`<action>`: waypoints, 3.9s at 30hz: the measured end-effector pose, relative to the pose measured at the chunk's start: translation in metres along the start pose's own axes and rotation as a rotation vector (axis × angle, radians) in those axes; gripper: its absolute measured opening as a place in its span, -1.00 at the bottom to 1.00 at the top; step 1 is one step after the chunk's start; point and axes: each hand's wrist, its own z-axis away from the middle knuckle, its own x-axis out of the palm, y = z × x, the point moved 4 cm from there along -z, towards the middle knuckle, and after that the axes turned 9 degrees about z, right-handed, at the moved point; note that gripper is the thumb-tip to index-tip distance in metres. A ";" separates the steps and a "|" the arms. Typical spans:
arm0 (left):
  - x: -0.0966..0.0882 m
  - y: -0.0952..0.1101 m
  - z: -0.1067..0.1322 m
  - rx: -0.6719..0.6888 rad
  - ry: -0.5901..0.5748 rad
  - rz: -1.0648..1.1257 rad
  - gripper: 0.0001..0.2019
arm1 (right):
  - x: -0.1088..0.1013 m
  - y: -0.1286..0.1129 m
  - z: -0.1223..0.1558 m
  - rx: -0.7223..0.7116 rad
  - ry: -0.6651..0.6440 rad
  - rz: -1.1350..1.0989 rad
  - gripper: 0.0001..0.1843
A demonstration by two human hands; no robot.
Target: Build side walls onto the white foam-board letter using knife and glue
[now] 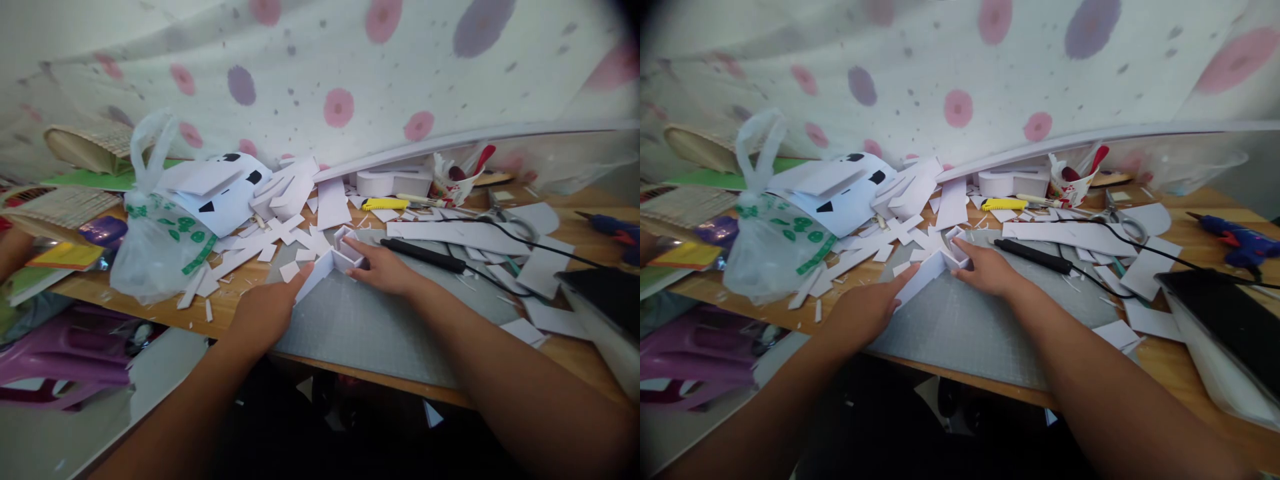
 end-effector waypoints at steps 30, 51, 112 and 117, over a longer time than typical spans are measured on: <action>0.001 -0.004 0.003 -0.022 -0.033 0.037 -0.32 | 0.001 0.002 -0.001 -0.033 0.009 -0.003 -0.20; 0.000 -0.002 0.005 -0.021 -0.037 0.050 -0.32 | 0.001 0.002 0.000 -0.021 -0.010 -0.017 -0.14; -0.003 -0.005 0.001 0.008 -0.072 0.041 -0.27 | -0.067 0.066 0.039 0.315 0.380 0.331 -0.68; -0.002 -0.005 0.001 0.004 -0.087 0.056 -0.29 | -0.047 0.070 0.050 0.292 0.049 0.478 -0.50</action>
